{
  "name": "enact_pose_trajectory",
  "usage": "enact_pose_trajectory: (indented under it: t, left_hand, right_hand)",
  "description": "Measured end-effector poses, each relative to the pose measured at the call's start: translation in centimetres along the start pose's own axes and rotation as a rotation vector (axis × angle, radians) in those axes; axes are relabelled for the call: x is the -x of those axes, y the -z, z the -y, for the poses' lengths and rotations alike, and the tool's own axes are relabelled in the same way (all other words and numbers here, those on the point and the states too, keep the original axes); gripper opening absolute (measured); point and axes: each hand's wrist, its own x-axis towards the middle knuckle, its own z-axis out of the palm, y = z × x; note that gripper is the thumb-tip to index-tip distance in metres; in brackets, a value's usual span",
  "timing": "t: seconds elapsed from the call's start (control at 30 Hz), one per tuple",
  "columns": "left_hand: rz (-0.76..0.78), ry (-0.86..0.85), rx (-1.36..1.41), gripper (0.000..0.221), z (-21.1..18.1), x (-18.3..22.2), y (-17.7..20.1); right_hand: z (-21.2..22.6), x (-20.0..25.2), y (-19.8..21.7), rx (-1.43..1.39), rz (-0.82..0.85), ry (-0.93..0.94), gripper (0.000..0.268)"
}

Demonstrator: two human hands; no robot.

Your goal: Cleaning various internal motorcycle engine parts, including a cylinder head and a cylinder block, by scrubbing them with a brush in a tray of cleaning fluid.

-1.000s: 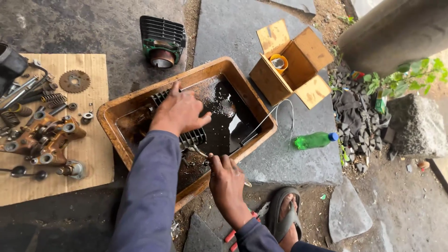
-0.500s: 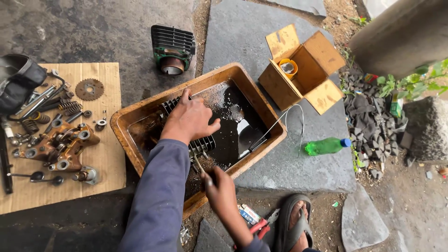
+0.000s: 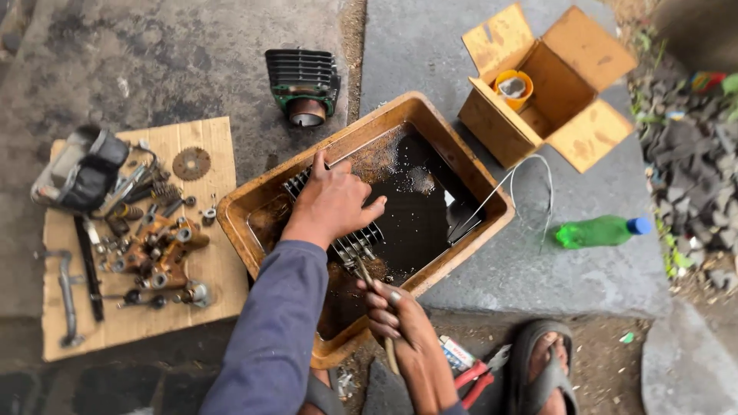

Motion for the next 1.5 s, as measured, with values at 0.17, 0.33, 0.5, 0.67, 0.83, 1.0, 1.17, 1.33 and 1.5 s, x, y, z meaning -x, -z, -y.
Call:
enact_pose_trajectory:
  t: [0.17,0.33,0.5,0.67,0.83,1.0,1.17,1.33,1.5]
  left_hand:
    - [0.058,-0.005,0.013,0.055,0.2,-0.4,0.2]
    - [0.008,-0.007,0.022,0.055,0.3,-0.7,-0.5]
    - [0.04,0.019,0.045,0.055,0.1,-0.6,0.0]
    - [0.001,0.025,0.011,0.056,-0.1,-0.6,-0.4]
    - [-0.002,0.009,-0.073,0.06,0.1,-1.3,-1.9]
    - [-0.263,0.003,-0.061,0.061,0.0,-0.9,-4.5]
    - [0.131,-0.015,-0.052,0.071,0.2,-1.2,-1.5]
    - [0.01,0.006,-0.068,0.06,-0.8,-1.9,-3.0]
    - [-0.167,0.013,-0.054,0.055,-0.5,-2.4,-3.8]
  right_hand:
    - [1.4,-2.8,1.1,-0.285,0.137,-0.254,0.023]
    - [1.1,-1.3,0.2,-0.077,0.121,-0.144,0.026]
    - [0.7,-0.4,-0.7,1.152,0.046,0.726,0.046]
    - [0.7,1.8,-2.9,1.881,-0.415,1.183,0.033]
    - [0.3,2.0,-1.4,1.96,-0.682,0.822,0.016]
    - [-0.1,-0.1,1.0,1.997,-0.635,0.96,0.016]
    - [1.5,1.5,2.0,1.794,-0.489,0.585,0.029]
    - [2.5,0.0,-0.3,1.826,-0.409,0.573,0.032]
    - [4.5,0.6,-2.1,1.887,-0.398,0.332,0.034]
